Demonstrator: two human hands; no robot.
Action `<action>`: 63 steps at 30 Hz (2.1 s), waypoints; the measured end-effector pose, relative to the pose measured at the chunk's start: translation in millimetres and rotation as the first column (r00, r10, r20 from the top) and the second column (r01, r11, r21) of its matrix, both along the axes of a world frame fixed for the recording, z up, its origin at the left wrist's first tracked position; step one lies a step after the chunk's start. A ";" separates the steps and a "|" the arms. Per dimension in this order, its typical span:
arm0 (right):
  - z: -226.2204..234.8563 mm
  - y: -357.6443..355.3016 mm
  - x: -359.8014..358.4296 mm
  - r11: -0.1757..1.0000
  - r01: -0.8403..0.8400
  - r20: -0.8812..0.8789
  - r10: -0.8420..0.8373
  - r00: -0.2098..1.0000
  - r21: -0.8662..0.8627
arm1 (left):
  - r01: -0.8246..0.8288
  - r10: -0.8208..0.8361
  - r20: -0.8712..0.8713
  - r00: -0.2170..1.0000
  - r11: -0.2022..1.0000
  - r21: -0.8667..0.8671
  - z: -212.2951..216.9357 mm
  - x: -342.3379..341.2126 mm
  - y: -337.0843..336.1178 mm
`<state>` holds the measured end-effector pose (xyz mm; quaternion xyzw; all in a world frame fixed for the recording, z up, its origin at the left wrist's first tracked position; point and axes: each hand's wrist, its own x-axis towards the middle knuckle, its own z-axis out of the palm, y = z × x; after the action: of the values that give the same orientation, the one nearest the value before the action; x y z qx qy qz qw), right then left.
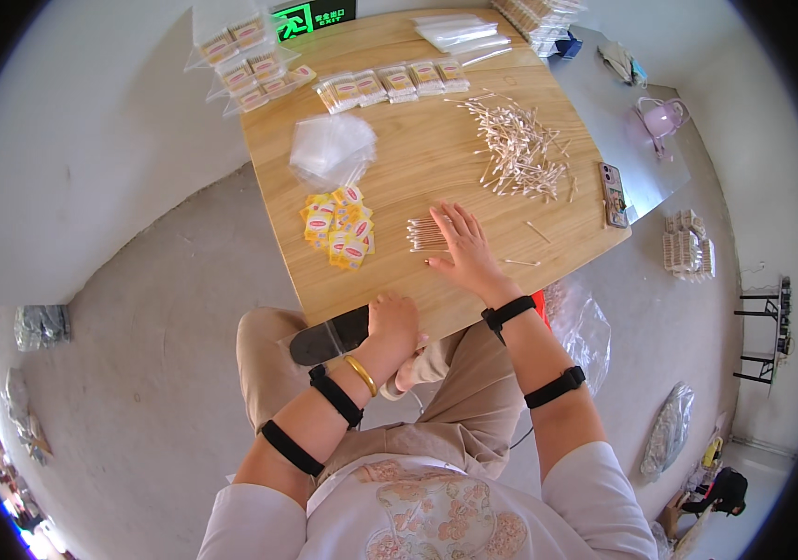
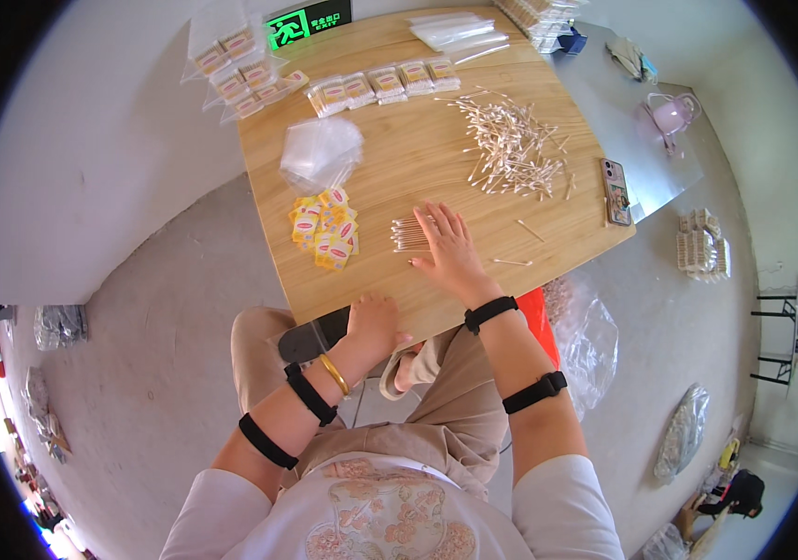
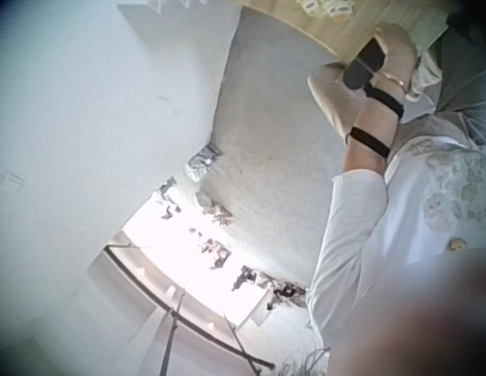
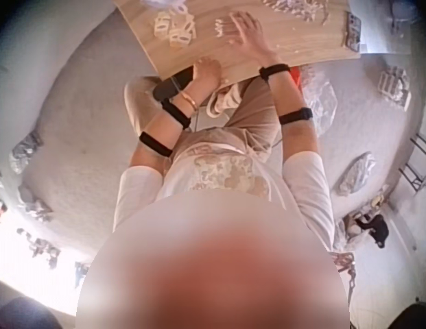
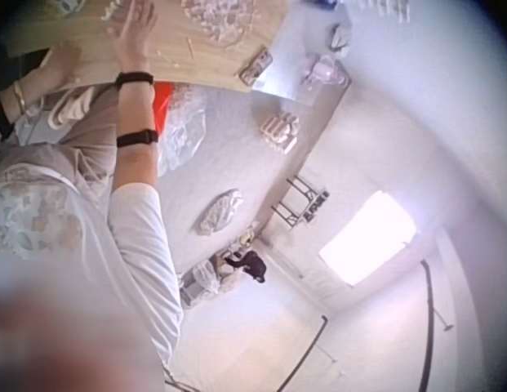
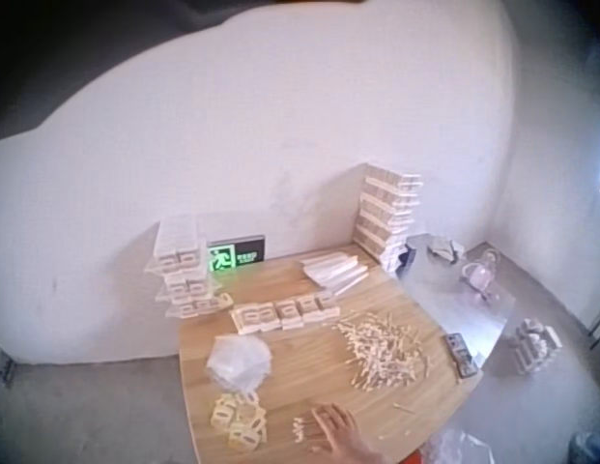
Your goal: Sort and arrange cotton swabs into specific quantities or patterns.
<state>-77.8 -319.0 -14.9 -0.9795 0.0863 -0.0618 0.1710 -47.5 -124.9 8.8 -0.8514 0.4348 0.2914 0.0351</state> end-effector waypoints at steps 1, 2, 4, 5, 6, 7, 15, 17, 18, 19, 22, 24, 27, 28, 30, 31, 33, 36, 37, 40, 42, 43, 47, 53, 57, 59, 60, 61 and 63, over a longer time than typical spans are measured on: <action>-0.9 -2.5 0.9 1.000 -0.006 0.006 0.006 1.000 0.029 | 0.000 0.000 -0.001 1.000 1.000 -0.001 -1.3 -0.5 0.5; 0.1 -3.5 3.0 0.998 -0.013 0.012 0.013 1.000 0.059 | 0.000 0.000 0.002 1.000 1.000 0.000 -0.7 -0.7 0.7; 2.3 -5.4 7.0 0.997 -0.016 0.023 0.015 1.000 0.081 | -0.002 0.002 0.003 1.000 1.000 0.000 0.5 -0.8 1.5; 4.2 -6.4 8.4 0.995 -0.019 0.035 0.015 0.999 0.101 | -0.003 0.003 0.001 1.000 1.000 0.002 1.6 -0.5 1.4; 6.1 -6.8 9.2 0.995 -0.019 0.034 0.016 0.999 0.099 | -0.005 0.005 -0.001 1.000 1.000 0.004 2.4 -0.4 1.3; 8.0 -7.2 9.8 0.995 -0.010 0.026 0.008 1.000 0.099 | -0.005 0.005 -0.002 1.000 1.000 0.002 2.7 -0.4 1.1; 10.9 -10.8 9.9 0.995 -0.018 -0.001 0.019 1.000 0.095 | 0.001 -0.001 -0.012 1.000 1.000 0.004 1.7 0.7 1.0; 11.8 -12.1 9.7 0.994 -0.028 -0.003 0.029 1.000 0.102 | 0.003 -0.003 -0.010 1.000 1.000 0.011 2.0 0.7 0.0; 12.6 -12.3 9.4 0.994 -0.027 -0.003 0.027 1.000 0.102 | 0.003 -0.003 -0.007 1.000 1.000 0.019 2.4 0.7 -0.3; 13.5 -12.7 8.8 0.994 -0.025 -0.006 0.026 1.000 0.108 | 0.005 -0.005 -0.007 1.000 1.000 0.018 2.2 0.7 -0.3; 17.2 -14.6 7.5 0.992 -0.044 -0.042 0.049 0.998 0.115 | -0.002 0.002 -0.009 1.000 1.000 0.022 0.9 1.6 1.2; 13.8 -17.0 2.7 0.992 -0.056 -0.082 0.065 0.995 0.112 | -0.002 0.003 -0.018 1.000 0.999 0.036 0.7 1.0 -0.5; -1.8 -6.5 -2.1 0.990 -0.135 -0.035 0.133 0.990 -0.049 | 0.004 -0.004 -0.003 1.000 1.000 0.014 2.1 0.4 0.2; -6.8 -1.3 -3.5 0.991 -0.103 -0.072 0.098 0.993 -0.081 | 0.006 -0.006 -0.002 1.000 1.000 0.014 1.8 0.6 0.3; -13.4 7.8 -2.9 0.991 -0.070 -0.105 0.059 0.993 -0.112 | -0.001 0.001 0.005 1.000 1.000 -0.022 -0.5 0.8 2.0; -16.0 10.8 -2.0 0.988 -0.045 -0.098 0.031 0.995 -0.149 | 0.001 -0.001 0.007 1.000 1.000 -0.021 -1.4 0.8 2.2; -19.8 15.1 -1.7 0.983 -0.017 -0.087 0.001 0.996 -0.183 | 0.002 -0.001 0.027 1.000 0.998 -0.059 -2.2 0.6 3.0; -20.7 15.8 -3.7 0.979 0.019 -0.045 -0.029 0.999 -0.204 | -0.016 0.015 -0.007 1.000 0.993 -0.120 -1.0 0.6 -0.2; -21.2 18.6 -4.5 0.982 0.010 -0.047 -0.019 0.999 -0.191 | -0.006 0.006 -0.004 1.000 0.992 -0.127 -4.1 0.5 0.5; -19.9 29.3 -10.3 0.983 -0.009 -0.049 0.000 0.999 -0.182 | 0.005 -0.004 0.010 1.000 0.987 -0.162 -14.7 1.4 5.2; -19.3 40.5 -14.0 0.984 -0.026 -0.050 0.018 0.999 -0.175 | -0.009 0.009 -0.003 1.000 0.993 -0.118 -13.8 3.1 7.7; -18.6 44.4 -16.3 0.986 -0.042 -0.053 0.034 0.998 -0.159 | 0.000 0.000 -0.001 1.000 0.992 -0.126 -12.9 3.0 7.9; -15.1 56.0 -22.7 0.993 -0.056 -0.051 0.051 0.997 -0.106 | 0.053 -0.040 0.082 0.996 0.985 -0.163 -8.5 2.4 7.7; -15.0 42.0 -21.7 0.992 -0.030 0.038 0.026 0.999 0.121 | 0.071 -0.066 0.044 0.997 0.989 -0.133 -7.5 3.1 8.1; -5.5 -16.9 -17.2 0.977 0.168 0.093 -0.181 0.979 0.129 | 0.050 -0.050 0.004 0.999 0.996 -0.076 -6.8 3.8 4.9; 5.1 -54.7 -18.0 0.952 0.299 0.086 -0.293 0.952 -0.062 | 0.055 -0.052 0.034 0.998 0.994 -0.098 -10.3 3.4 8.5; 8.9 -72.5 -19.5 0.915 0.365 0.094 -0.353 0.931 -0.171 | 0.058 -0.052 0.060 0.997 0.992 -0.116 -12.6 2.8 9.1; 12.3 -88.8 -21.2 0.914 0.366 0.092 -0.355 0.931 -0.175 | 0.060 -0.053 0.056 0.997 0.991 -0.119 -15.0 2.3 9.2; 19.0 -114.2 -19.9 0.867 0.411 0.085 -0.404 0.911 -0.282 | 0.051 -0.044 0.064 0.997 0.991 -0.121 -14.0 2.8 10.9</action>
<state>-97.7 -433.2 4.2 -0.9528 0.2788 -0.1199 0.0076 -44.6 -113.9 -5.1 -0.8498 0.4707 0.2371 0.0031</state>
